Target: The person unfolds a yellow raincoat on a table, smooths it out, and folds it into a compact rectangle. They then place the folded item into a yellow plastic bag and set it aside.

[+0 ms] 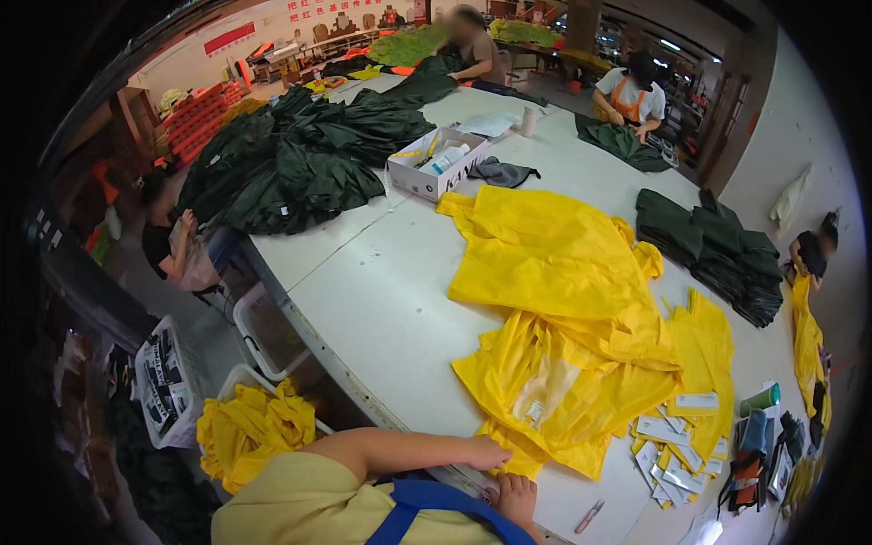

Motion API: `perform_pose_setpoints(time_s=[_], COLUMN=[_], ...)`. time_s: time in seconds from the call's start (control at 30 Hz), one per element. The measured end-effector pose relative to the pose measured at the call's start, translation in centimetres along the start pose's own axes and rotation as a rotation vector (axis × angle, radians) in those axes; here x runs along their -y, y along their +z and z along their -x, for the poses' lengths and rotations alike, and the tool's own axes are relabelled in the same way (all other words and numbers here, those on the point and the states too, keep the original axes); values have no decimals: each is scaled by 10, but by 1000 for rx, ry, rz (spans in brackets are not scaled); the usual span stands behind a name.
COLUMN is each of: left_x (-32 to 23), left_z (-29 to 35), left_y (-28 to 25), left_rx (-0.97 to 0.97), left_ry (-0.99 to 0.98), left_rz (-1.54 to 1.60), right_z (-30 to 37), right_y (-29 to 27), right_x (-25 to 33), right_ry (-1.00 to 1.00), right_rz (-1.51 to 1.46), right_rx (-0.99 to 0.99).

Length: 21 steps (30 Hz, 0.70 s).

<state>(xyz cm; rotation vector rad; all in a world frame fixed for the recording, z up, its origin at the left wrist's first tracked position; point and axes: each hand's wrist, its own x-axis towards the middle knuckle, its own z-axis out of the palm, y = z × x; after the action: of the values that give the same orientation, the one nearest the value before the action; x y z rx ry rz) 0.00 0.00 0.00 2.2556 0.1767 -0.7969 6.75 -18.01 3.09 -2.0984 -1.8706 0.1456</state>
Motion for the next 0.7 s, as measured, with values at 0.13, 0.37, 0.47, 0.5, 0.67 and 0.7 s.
perform_pose_setpoints(time_s=[0.13, 0.37, 0.47, 0.5, 0.67, 0.7], left_x=[-25, 3, 8, 4, 19, 22], left_z=[6, 9, 23, 21, 15, 23], left_y=[9, 28, -11, -17, 1, 0], left_rx=[-683, -787, -483, -396, -729, -779], left_ry=[213, 274, 68, 4, 248, 305], left_rz=[-246, -531, 30, 227, -258, -301], right_z=[-6, -29, -40, -34, -32, -35], right_y=[4, 5, -29, -22, 6, 7], right_x=[-38, -55, -7, -17, -49, -54], right_ry=[23, 364, 32, 38, 176, 226], right_rz=[1, -355, 26, -5, -238, -297], right_rx=[-23, 336, -44, -32, 103, 161])
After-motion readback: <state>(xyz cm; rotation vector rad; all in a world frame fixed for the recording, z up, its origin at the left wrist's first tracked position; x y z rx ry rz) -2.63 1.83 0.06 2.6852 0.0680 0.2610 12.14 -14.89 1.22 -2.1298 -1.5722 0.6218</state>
